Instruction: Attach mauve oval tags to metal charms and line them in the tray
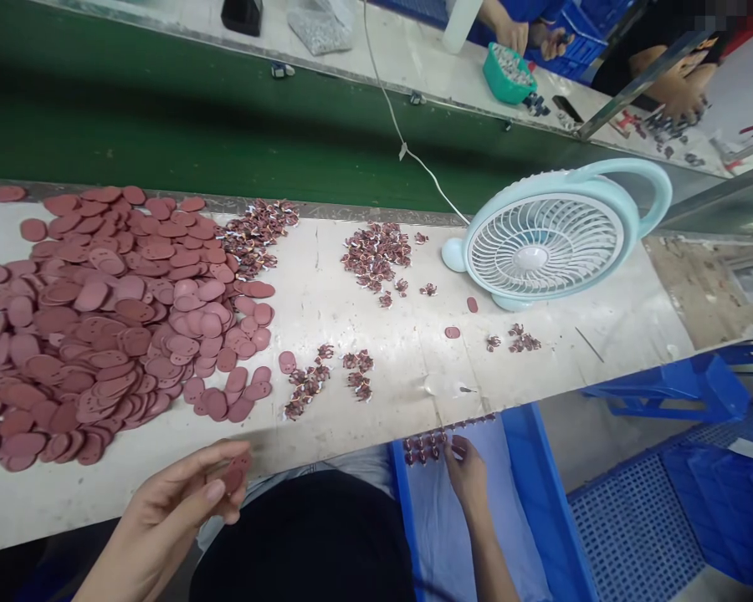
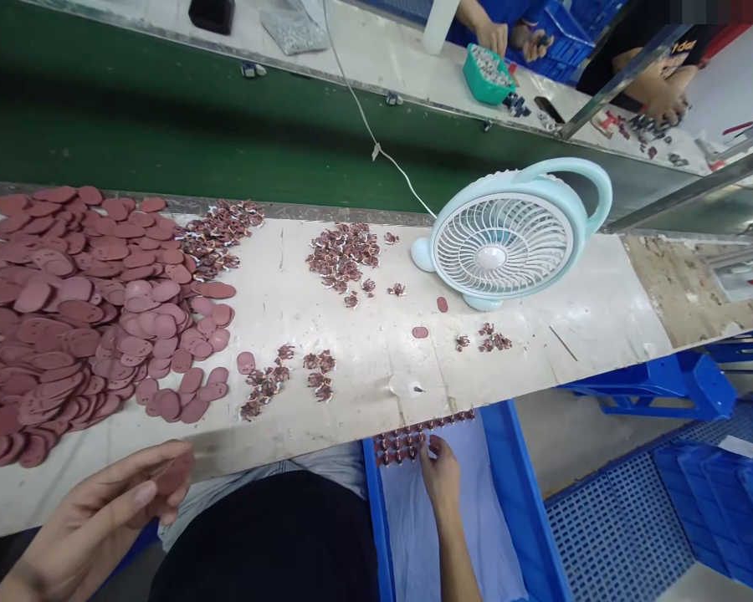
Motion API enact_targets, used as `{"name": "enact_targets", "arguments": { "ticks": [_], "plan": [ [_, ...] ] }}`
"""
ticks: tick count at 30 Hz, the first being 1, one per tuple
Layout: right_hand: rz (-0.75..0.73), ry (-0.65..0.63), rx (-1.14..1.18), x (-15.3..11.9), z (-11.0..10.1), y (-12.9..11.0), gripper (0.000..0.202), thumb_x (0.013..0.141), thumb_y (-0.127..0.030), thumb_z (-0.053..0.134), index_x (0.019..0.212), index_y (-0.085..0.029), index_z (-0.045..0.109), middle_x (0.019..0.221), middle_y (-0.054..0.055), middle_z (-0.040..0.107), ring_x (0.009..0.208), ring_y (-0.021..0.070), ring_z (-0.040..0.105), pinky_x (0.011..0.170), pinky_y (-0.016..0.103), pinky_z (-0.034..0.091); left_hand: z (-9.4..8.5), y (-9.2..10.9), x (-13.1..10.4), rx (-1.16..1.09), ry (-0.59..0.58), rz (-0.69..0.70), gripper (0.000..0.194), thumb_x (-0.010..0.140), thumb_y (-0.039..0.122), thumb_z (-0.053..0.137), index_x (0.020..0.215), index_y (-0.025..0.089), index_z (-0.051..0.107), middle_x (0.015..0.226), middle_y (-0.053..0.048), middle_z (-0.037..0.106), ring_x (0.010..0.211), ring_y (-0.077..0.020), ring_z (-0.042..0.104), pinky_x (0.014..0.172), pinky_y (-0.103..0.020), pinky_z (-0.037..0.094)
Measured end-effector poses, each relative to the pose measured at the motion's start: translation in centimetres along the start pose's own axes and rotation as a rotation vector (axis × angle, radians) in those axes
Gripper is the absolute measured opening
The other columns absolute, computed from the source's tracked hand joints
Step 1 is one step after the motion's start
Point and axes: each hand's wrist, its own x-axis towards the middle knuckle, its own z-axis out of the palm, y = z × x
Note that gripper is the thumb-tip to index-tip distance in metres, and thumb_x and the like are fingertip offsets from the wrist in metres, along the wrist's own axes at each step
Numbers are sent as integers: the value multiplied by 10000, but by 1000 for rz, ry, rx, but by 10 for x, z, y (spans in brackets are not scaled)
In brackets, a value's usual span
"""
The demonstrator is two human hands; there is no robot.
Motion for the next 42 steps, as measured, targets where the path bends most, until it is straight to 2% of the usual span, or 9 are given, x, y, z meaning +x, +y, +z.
{"name": "enact_targets", "arguments": {
  "ticks": [6,10,15,19,23,28,32,37,42],
  "plan": [
    [103,-17,678,-31,-48,-68,434,861,-629,547,757,-211,598,626,-41,516,513,117,499,422,240,441,8,12,-9,-233,-65,-89,345,711,424,782,1051,364,795,1274,-22,735,705,-199,620,534,-306,477],
    [137,-352,1006,-47,-60,-132,706,860,-747,339,903,-159,726,599,-53,414,396,67,297,260,149,176,23,3,-10,-361,-194,-128,364,661,382,840,1023,369,802,1201,-76,766,610,-144,588,474,-252,461],
    [133,-640,1301,-32,-53,-189,813,915,-583,104,1083,-92,729,676,-77,386,417,-18,272,394,56,-48,46,-7,-9,-511,-317,-167,349,710,331,839,1056,308,794,1061,-84,807,673,-161,686,485,-200,472],
    [147,-735,1396,-36,-54,-214,568,955,-517,307,905,-131,720,598,-111,354,357,-35,265,349,33,75,65,-7,-8,-608,-439,-149,349,721,334,847,1057,262,786,1087,-109,802,843,-200,747,541,-179,504],
    [177,-658,1391,-79,-53,-222,374,858,-580,578,934,-221,651,519,-94,517,282,32,374,262,115,303,81,-2,-10,-690,-473,-158,302,749,281,831,1048,261,790,1119,-97,798,881,-158,745,652,-165,530],
    [-112,-499,1292,-129,-41,-222,395,790,-582,660,1008,-265,570,588,-36,662,424,197,643,380,310,533,89,2,-12,-713,-465,-160,380,671,256,886,1039,262,791,1064,-75,805,887,-169,732,752,-216,541],
    [-119,-481,1276,-134,-41,-227,363,817,-565,640,1003,-263,563,602,-47,634,422,175,626,394,307,527,89,2,-10,-709,-414,-158,440,605,216,921,1024,273,802,1069,-73,811,930,-187,741,849,-244,550],
    [-196,-399,1240,-129,-41,-229,308,841,-533,617,1010,-280,566,629,-48,641,418,167,616,361,271,474,94,-1,-9,-671,-380,-143,392,617,205,913,981,298,797,1014,-70,817,712,-178,754,567,-219,559],
    [-364,-281,1151,-134,-33,-226,219,876,-451,581,1018,-285,590,630,-29,662,458,173,611,420,300,511,98,0,-12,-649,-336,-101,210,726,291,854,927,273,795,1078,-94,810,835,-217,770,626,-238,593]
  ]
}}
